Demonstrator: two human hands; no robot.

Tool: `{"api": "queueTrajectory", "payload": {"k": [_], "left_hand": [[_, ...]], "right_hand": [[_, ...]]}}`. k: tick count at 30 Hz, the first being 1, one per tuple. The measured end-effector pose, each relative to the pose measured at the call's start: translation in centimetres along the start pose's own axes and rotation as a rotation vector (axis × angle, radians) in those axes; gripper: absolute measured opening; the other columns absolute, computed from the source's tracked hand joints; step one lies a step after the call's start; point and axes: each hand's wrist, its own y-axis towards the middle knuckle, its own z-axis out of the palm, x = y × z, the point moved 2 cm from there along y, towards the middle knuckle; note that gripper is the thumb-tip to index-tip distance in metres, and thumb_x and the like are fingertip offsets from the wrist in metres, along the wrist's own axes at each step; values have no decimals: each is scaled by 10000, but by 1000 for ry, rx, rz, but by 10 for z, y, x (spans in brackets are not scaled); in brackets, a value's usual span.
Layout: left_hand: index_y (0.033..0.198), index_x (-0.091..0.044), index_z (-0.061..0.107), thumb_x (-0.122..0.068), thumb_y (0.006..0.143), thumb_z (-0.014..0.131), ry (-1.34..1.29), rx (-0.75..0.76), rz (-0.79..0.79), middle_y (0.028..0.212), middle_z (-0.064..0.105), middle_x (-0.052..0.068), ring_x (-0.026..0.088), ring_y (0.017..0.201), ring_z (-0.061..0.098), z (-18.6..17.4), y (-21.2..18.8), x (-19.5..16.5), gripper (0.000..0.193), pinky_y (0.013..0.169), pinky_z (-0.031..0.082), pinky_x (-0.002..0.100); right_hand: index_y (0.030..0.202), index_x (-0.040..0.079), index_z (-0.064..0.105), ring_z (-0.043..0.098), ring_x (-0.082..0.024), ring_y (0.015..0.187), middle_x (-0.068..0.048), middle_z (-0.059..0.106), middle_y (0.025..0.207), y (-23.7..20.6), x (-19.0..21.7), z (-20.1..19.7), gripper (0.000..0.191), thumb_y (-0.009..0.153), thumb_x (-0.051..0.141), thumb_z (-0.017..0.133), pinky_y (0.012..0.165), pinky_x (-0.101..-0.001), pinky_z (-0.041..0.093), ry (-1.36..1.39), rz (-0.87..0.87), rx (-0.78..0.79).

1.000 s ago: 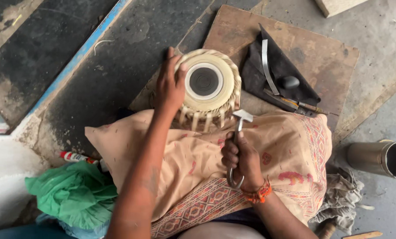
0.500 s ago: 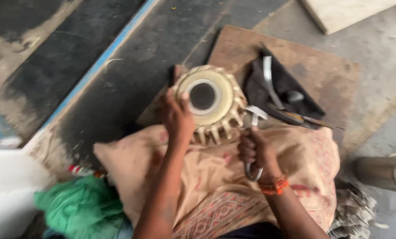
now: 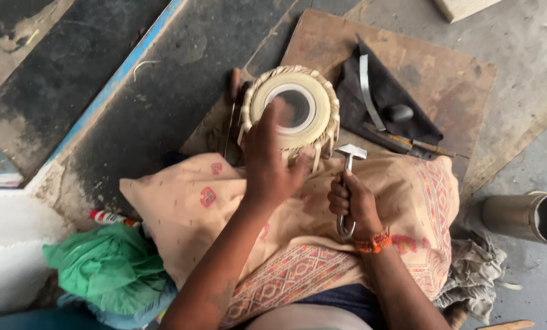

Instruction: The person uses a hammer to tap the rope bindings around the rim of a small drum resting on their lap. They repeatedly strike the bindings while holding the drum steady with the other hand.

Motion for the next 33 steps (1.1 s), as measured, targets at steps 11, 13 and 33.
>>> {"api": "queueTrajectory", "payload": {"k": [11, 13, 33], "left_hand": [[1646, -278, 233, -579, 805, 739, 434, 267, -25, 1696, 176, 178, 411, 1570, 161, -45, -8, 3, 1027, 1173, 151, 706], [1584, -216, 273, -607, 698, 764, 629, 341, -5, 1644, 181, 214, 466, 1511, 148, -46, -11, 3, 1086, 1125, 126, 722], [1637, -208, 234, -566, 791, 730, 823, 337, 103, 1703, 180, 107, 393, 1561, 180, 21, 0, -41, 1044, 1133, 147, 742]], "right_hand": [[960, 115, 514, 285, -57, 495, 45, 364, 672, 0, -3, -13, 265, 1095, 331, 440, 395, -212, 245, 31, 6, -11], [960, 118, 514, 285, -55, 497, 45, 366, 676, 3, -4, -14, 267, 1101, 330, 434, 394, -209, 241, 41, 10, -20], [958, 115, 530, 294, -69, 475, 38, 374, 649, -13, -5, 2, 292, 1078, 355, 415, 379, -222, 247, 99, 18, 24]]}}
